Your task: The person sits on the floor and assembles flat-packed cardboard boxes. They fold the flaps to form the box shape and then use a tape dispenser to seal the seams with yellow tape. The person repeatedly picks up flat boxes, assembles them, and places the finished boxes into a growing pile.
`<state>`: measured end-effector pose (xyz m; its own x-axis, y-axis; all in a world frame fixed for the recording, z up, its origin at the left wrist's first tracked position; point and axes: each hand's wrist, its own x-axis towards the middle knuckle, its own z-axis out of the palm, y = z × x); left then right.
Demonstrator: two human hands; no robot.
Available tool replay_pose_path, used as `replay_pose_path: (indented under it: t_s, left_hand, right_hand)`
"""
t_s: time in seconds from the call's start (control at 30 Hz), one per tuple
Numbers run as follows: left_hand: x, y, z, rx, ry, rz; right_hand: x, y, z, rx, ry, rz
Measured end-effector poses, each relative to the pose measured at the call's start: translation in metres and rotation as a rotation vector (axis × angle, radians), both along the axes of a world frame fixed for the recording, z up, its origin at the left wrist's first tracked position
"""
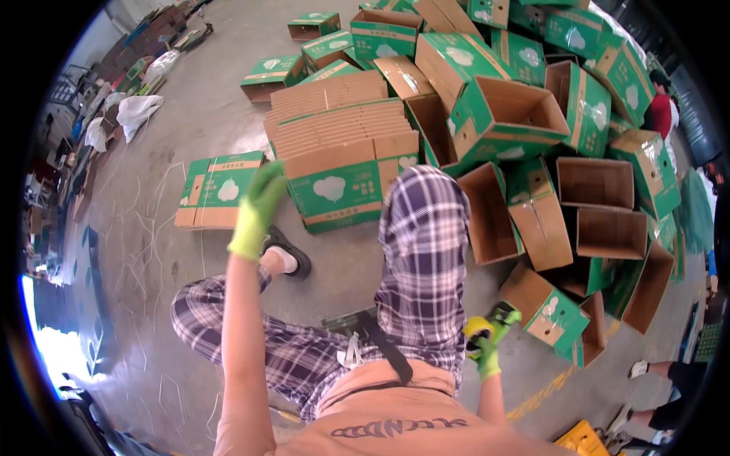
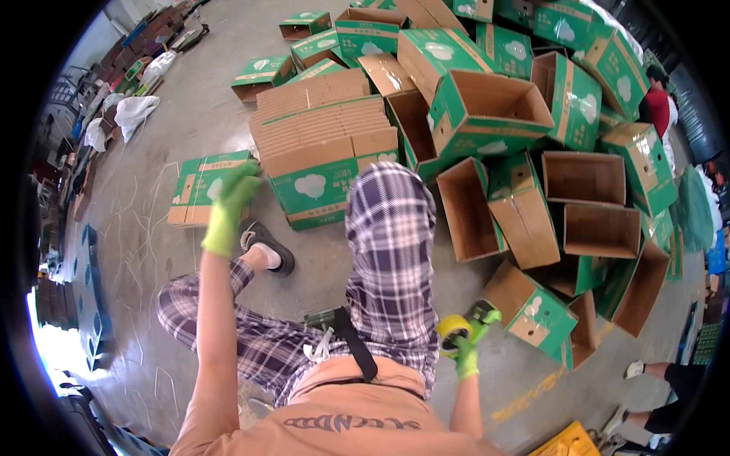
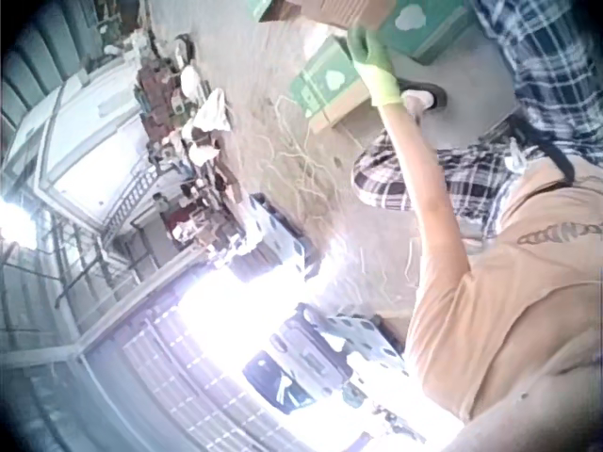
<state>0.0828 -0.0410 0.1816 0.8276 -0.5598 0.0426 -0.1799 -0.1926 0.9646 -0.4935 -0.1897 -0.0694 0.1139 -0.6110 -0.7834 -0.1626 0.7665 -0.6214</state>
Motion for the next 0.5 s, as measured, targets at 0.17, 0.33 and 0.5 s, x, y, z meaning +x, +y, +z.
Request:
replay_pose_path:
  t_s: [0.17, 0.33, 0.5]
  left_hand:
    - [0.065, -0.075, -0.103, 0.373, -0.352, -0.194]
    - [0.106, -0.108, -0.163, 0.737, -0.628, 0.001]
    - [0.069, -0.084, -0.162, 0.598, -0.738, 0.08]
  right_hand:
    - [0.05, -0.058, 0.167, -0.806, -0.193, -0.19]
    - [0.17, -0.091, 0.247, -1.159, -0.273, -0.113]
    - [0.296, -0.175, 0.05, -0.782, -0.926, -0.072]
